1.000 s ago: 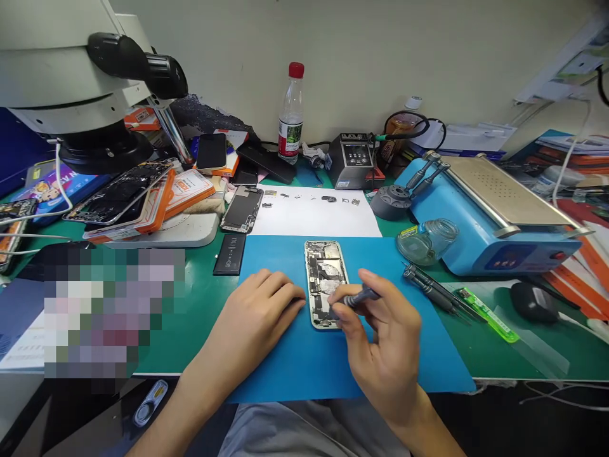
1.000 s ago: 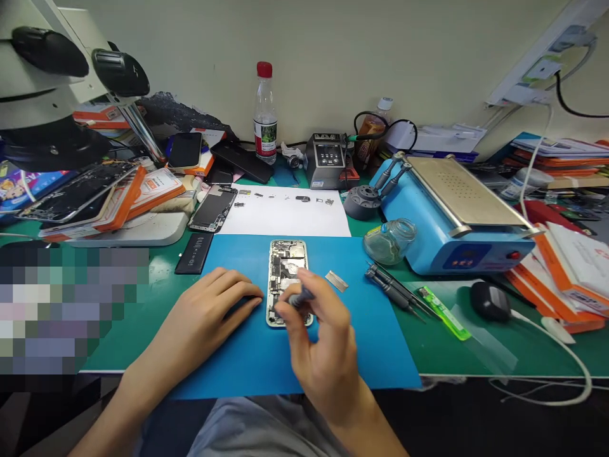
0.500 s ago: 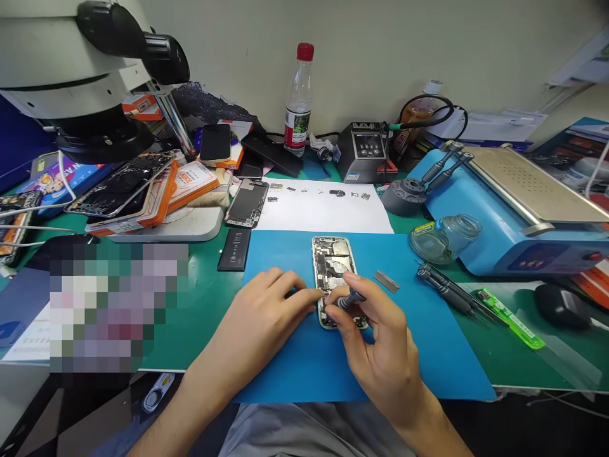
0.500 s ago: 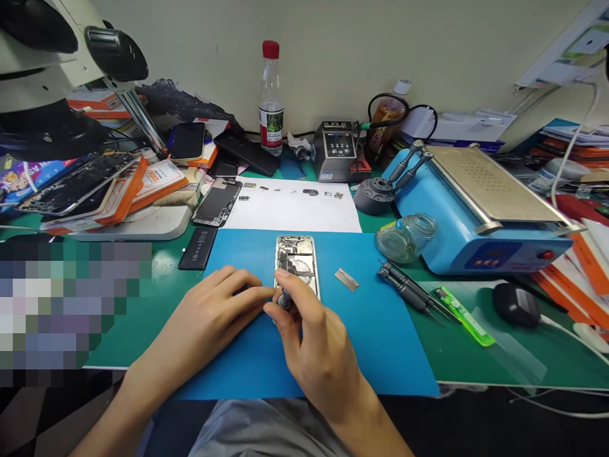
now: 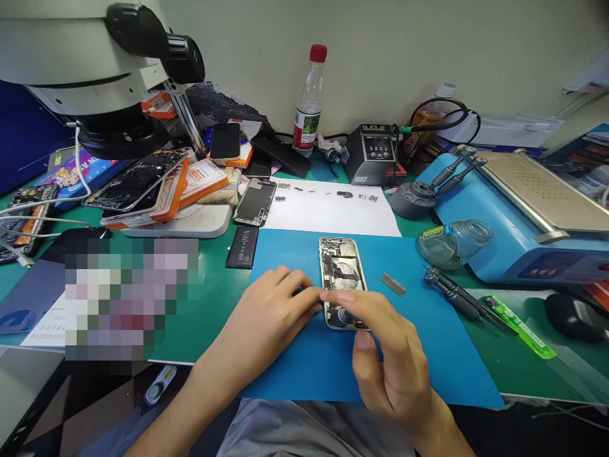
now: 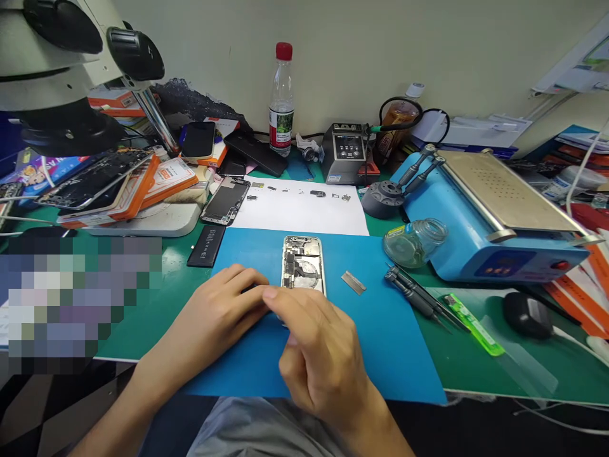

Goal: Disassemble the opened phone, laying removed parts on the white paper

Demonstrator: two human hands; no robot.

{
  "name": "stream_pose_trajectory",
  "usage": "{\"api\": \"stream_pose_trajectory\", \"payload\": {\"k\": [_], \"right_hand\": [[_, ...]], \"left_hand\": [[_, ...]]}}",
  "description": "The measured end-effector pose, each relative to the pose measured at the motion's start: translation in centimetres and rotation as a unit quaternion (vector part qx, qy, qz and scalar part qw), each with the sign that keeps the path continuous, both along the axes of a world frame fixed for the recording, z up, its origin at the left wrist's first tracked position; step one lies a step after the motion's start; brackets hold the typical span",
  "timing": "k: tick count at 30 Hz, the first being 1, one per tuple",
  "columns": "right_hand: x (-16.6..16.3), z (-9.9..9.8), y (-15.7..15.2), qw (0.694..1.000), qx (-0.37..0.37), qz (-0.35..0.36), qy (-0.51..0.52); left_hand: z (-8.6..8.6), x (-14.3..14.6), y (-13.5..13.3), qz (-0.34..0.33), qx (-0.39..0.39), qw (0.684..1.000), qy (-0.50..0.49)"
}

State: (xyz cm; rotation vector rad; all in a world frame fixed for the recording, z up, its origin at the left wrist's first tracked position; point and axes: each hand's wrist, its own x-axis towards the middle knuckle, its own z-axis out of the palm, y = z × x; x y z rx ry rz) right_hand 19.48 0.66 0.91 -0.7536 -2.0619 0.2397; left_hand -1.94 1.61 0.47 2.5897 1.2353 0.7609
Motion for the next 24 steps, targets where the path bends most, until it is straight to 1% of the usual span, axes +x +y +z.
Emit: {"api": "stream_pose_trajectory", "payload": {"k": [4, 7, 11, 14, 18, 21, 24], "right_hand": [[0.19, -0.42, -0.13, 0.999, 0.02, -0.034, -0.01], [0.3, -0.55, -0.28, 0.999, 0.002, -0.031, -0.003], [0.39, -0.44, -0.46, 1.0, 0.003, -0.028, 0.005], [0.41, -0.44, -0.53, 1.0, -0.007, -0.025, 0.016], [0.25, -0.84, -0.52, 0.998, 0.001, -0.054, 0.018], [0.09, -1.06, -0.49, 0.995, -0.046, -0.067, 0.066], [0.03, -0.94, -0.45, 0.988, -0.087, -0.064, 0.113]], "left_hand": [[0.01, 0.04, 0.09, -0.001, 0.002, 1.0, 0.008], [-0.08, 0.06, 0.02, 0.001, 0.008, 1.0, 0.007], [-0.12, 0.03, -0.19, 0.004, -0.007, 1.0, -0.025], [0.0, -0.02, -0.29, -0.007, -0.015, 0.998, -0.058], [0.12, -0.1, -0.33, -0.03, -0.026, 0.996, -0.074], [0.06, -0.18, -0.33, -0.045, -0.026, 0.997, -0.062], [-0.04, -0.22, -0.32, -0.054, -0.024, 0.997, -0.056]]}}
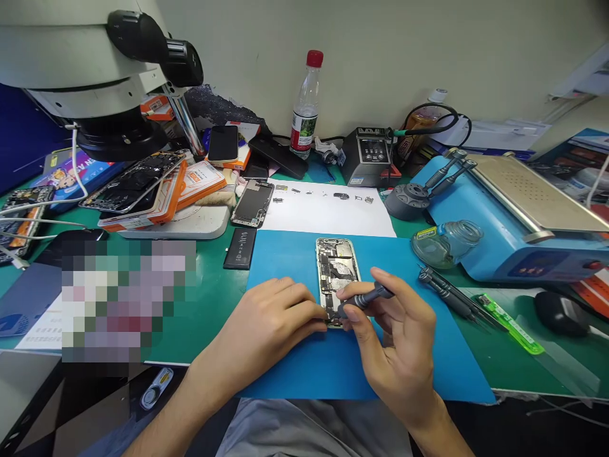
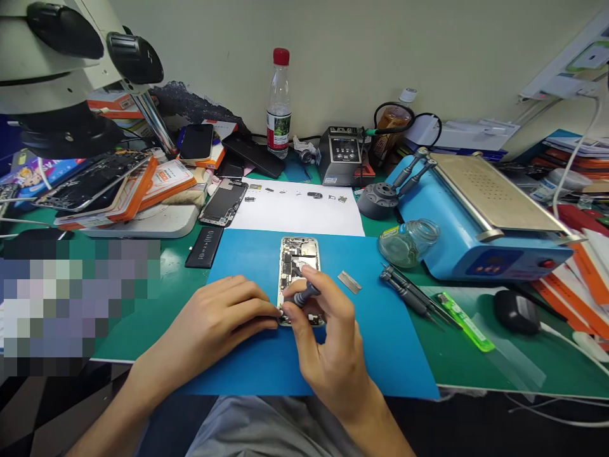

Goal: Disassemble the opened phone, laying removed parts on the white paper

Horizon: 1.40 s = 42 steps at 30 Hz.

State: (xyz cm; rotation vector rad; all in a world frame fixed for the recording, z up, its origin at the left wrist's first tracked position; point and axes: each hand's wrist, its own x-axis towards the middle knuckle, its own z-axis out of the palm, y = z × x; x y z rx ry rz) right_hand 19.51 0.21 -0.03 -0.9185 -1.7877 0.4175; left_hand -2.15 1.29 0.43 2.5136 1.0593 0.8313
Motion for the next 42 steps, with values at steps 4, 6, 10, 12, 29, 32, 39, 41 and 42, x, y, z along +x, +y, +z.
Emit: {"api": "stream_pose_trajectory", "payload": {"k": [4, 6, 10, 12, 29, 32, 39, 41, 42], "right_hand": [[0.1, 0.1, 0.0, 1.0, 0.007, -0.002, 0.003], [0.1, 0.0, -0.1, 0.999, 0.022, -0.023, -0.001], [0.3, -0.7, -0.4, 0.996, 0.054, -0.042, -0.048], [0.4, -0.9, -0.4, 0.995, 0.063, -0.042, -0.072], [0.1, 0.2, 0.1, 0.976, 0.159, -0.025, -0.146], [0.1, 0.6, 0.3, 0.978, 0.152, 0.006, -0.145], [0.5, 0.4, 0.2, 0.984, 0.118, 0.04, -0.128], [0.6, 0.4, 0.2, 0.984, 0.119, 0.034, -0.13], [0.6, 0.3, 0.3, 0.984, 0.115, 0.037, -0.13]], "left_hand": [[0.0, 0.1, 0.0, 0.0, 0.003, 1.0, 0.005], [0.1, 0.1, 0.0, 0.005, -0.002, 1.0, 0.009], [0.1, 0.3, 0.0, 0.032, -0.023, 0.999, -0.01], [0.1, 0.3, -0.1, 0.044, -0.027, 0.999, -0.017], [0.4, 0.5, -0.2, 0.07, -0.048, 0.996, -0.033], [0.4, 0.5, -0.2, 0.083, -0.035, 0.995, -0.035], [0.3, 0.5, 0.0, 0.118, -0.006, 0.992, -0.042], [0.2, 0.6, 0.1, 0.127, -0.003, 0.991, -0.049], [0.2, 0.6, 0.1, 0.132, -0.002, 0.99, -0.053]]}}
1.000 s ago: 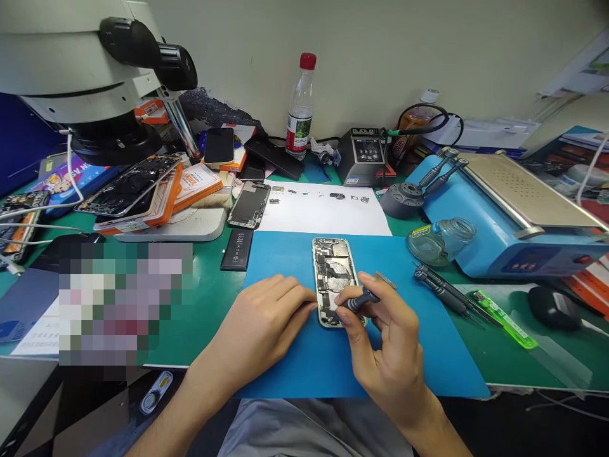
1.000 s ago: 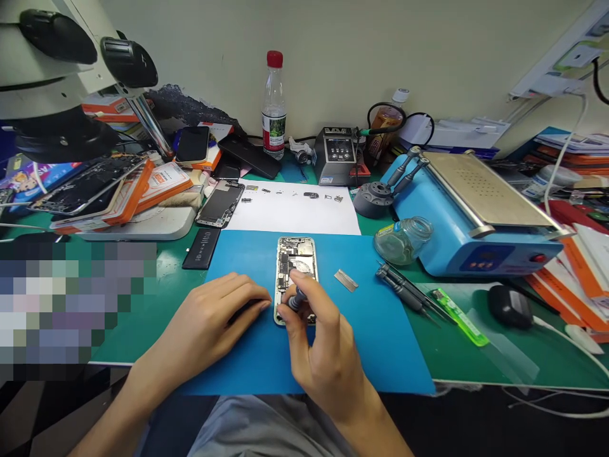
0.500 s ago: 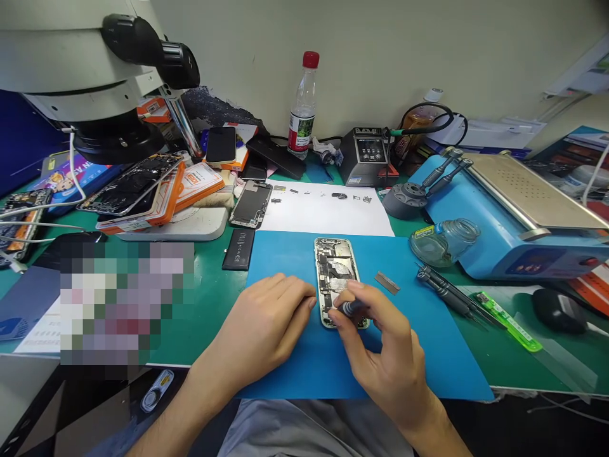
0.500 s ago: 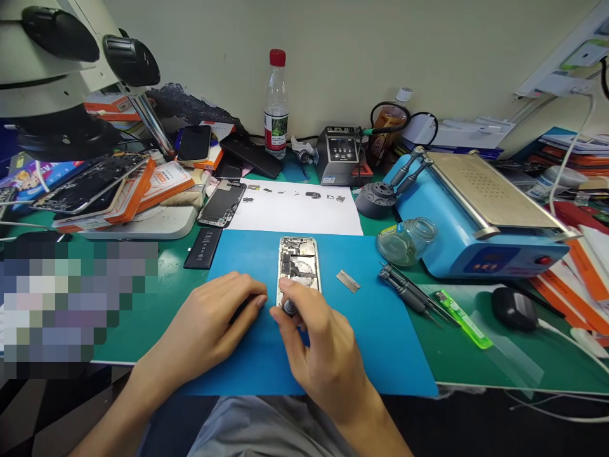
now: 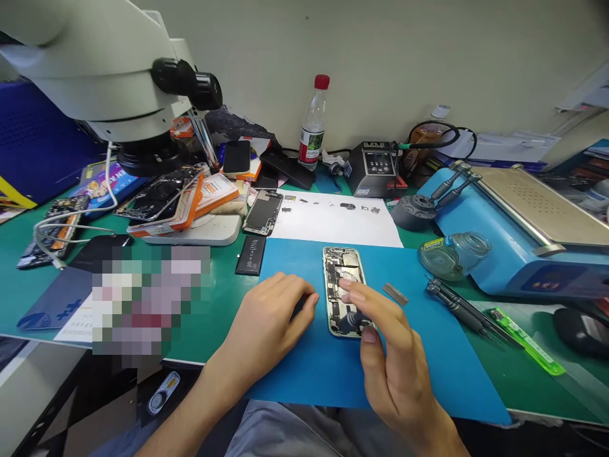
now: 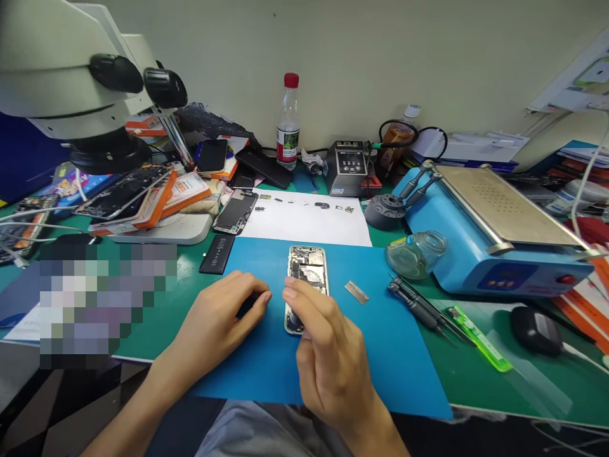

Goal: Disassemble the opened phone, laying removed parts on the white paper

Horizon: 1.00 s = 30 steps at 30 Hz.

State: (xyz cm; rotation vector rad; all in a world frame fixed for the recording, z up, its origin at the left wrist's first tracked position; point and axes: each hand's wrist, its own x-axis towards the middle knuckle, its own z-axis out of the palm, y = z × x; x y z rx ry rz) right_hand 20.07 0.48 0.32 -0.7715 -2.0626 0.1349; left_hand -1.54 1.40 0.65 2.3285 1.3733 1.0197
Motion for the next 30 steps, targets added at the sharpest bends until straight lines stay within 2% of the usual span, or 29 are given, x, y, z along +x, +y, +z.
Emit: {"api": "stream_pose_trajectory", "payload": {"k": [6, 10, 12, 18, 30], "right_hand": [[-0.1, 0.1, 0.1, 0.999, 0.021, -0.025, 0.0], [-0.1, 0.0, 0.0, 1.0, 0.001, -0.025, 0.007], [-0.1, -0.1, 0.0, 0.999, 0.002, -0.036, 0.009], [-0.2, -0.3, 0.1, 0.999, -0.024, -0.043, 0.014], [-0.1, -0.2, -0.2, 0.998, -0.037, -0.043, 0.01]], "left_hand": [[0.8, -2.0, 0.5, 0.073, 0.022, 0.997, 0.012], [2.2, -4.4, 2.8, 0.156, 0.031, 0.981, 0.114], [2.5, -5.0, 4.3, 0.173, 0.031, 0.972, 0.157], [2.2, -4.3, 7.0, 0.169, 0.028, 0.953, 0.25], [1.6, -4.2, 6.7, 0.162, 0.017, 0.946, 0.279]]}}
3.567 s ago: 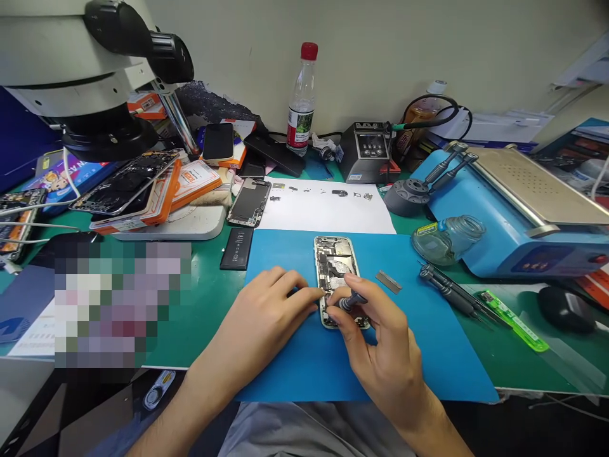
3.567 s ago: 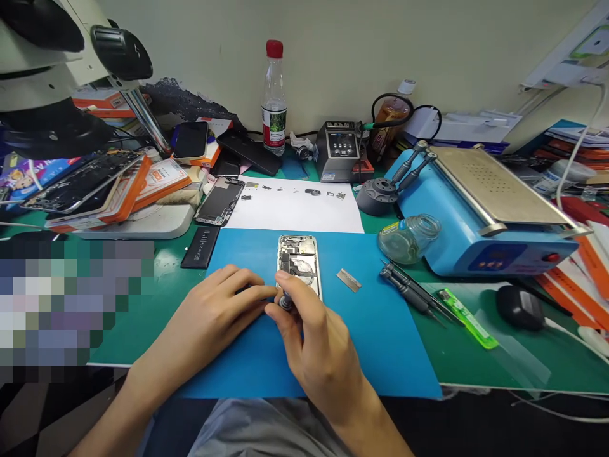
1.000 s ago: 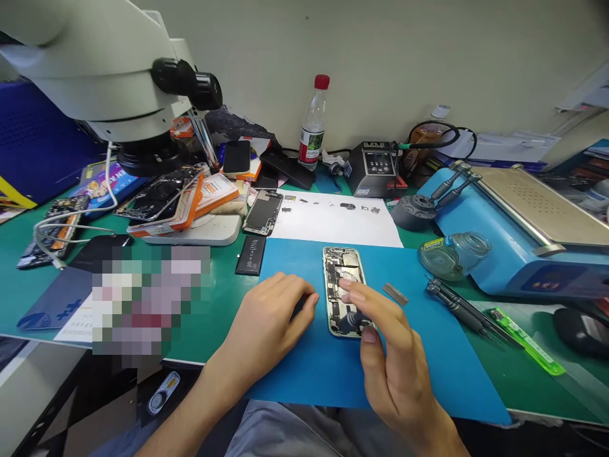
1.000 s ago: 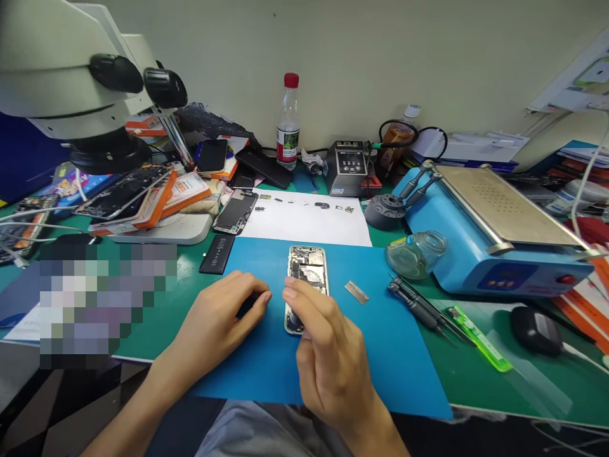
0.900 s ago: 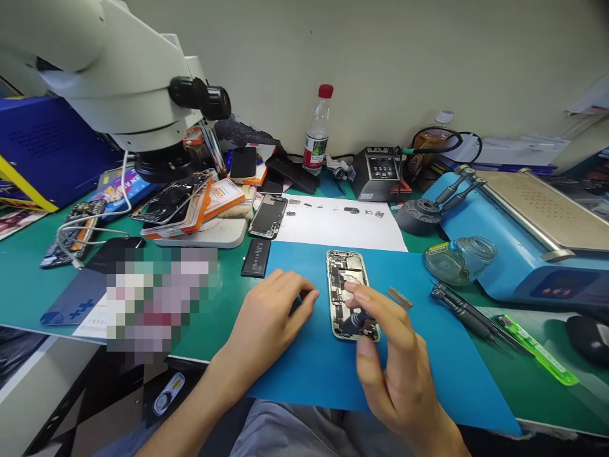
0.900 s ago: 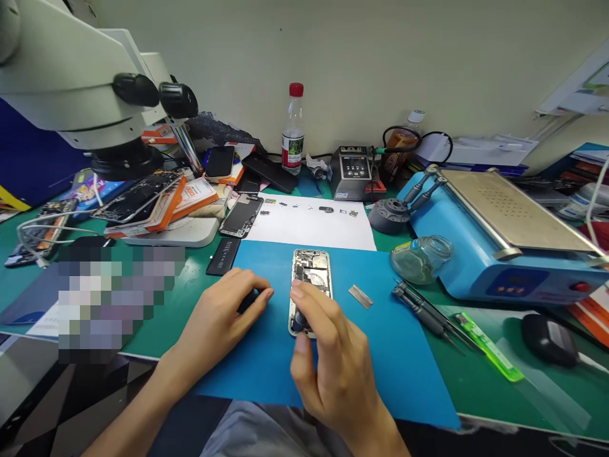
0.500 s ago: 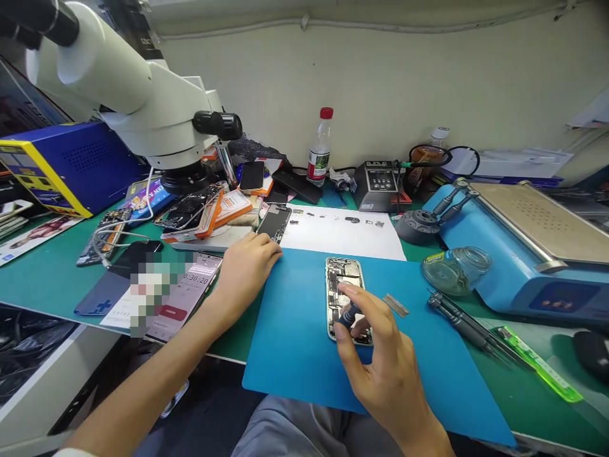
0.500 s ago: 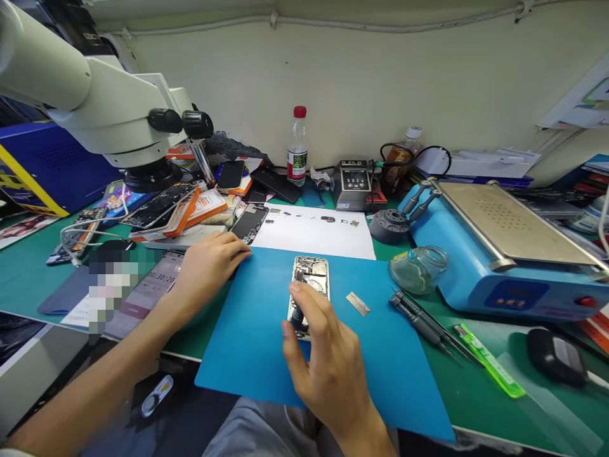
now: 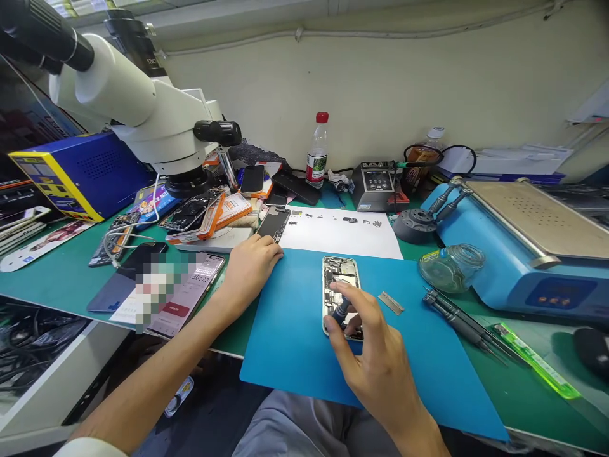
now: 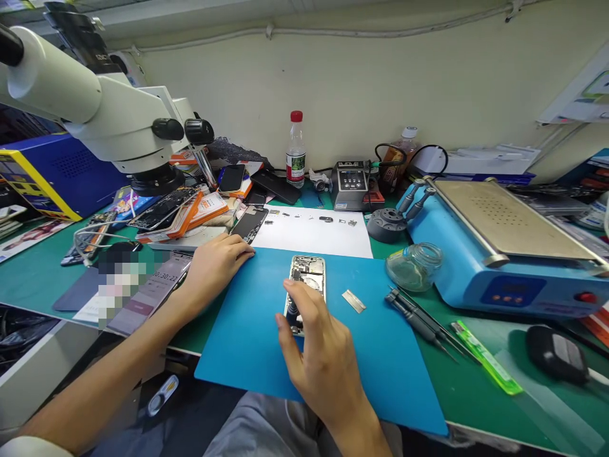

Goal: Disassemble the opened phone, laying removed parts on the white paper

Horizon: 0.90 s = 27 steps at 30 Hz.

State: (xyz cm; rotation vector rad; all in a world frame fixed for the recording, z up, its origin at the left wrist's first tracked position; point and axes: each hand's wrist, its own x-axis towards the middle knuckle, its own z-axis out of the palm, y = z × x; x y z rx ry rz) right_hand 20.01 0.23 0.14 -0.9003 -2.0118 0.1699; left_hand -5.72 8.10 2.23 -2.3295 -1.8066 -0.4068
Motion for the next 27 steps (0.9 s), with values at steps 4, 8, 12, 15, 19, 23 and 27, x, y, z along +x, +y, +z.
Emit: {"api": "stream_pose_trajectory", "payload": {"k": [4, 8, 12, 15, 19, 23, 27], "right_hand": [[0.0, 0.0, 0.0, 1.0, -0.004, -0.005, -0.002], [-0.1, 0.1, 0.1, 1.0, -0.002, -0.004, 0.002], [-0.1, 0.0, 0.2, 1.0, -0.002, -0.001, 0.002], [-0.1, 0.0, 0.3, 1.0, 0.001, -0.006, 0.001], [-0.1, 0.0, 0.2, 1.0, -0.006, -0.006, 0.0], [-0.1, 0.0, 0.1, 1.0, -0.013, -0.006, 0.0], [-0.1, -0.1, 0.2, 1.0, -0.019, -0.006, 0.004]], "left_hand": [[0.0, 0.0, 0.1, -0.006, -0.003, 1.0, -0.005], [-0.2, 0.0, 0.5, -0.007, -0.006, 1.0, -0.011], [-0.5, 0.0, 0.6, -0.014, -0.009, 1.0, -0.021], [-0.7, -0.2, 0.5, -0.02, -0.011, 0.999, -0.035], [-0.9, -0.5, 0.5, -0.022, -0.011, 0.998, -0.066], [-1.0, -0.8, 0.7, -0.019, -0.008, 0.995, -0.1], [-1.1, -1.0, 0.8, -0.017, -0.004, 0.992, -0.125]]}}
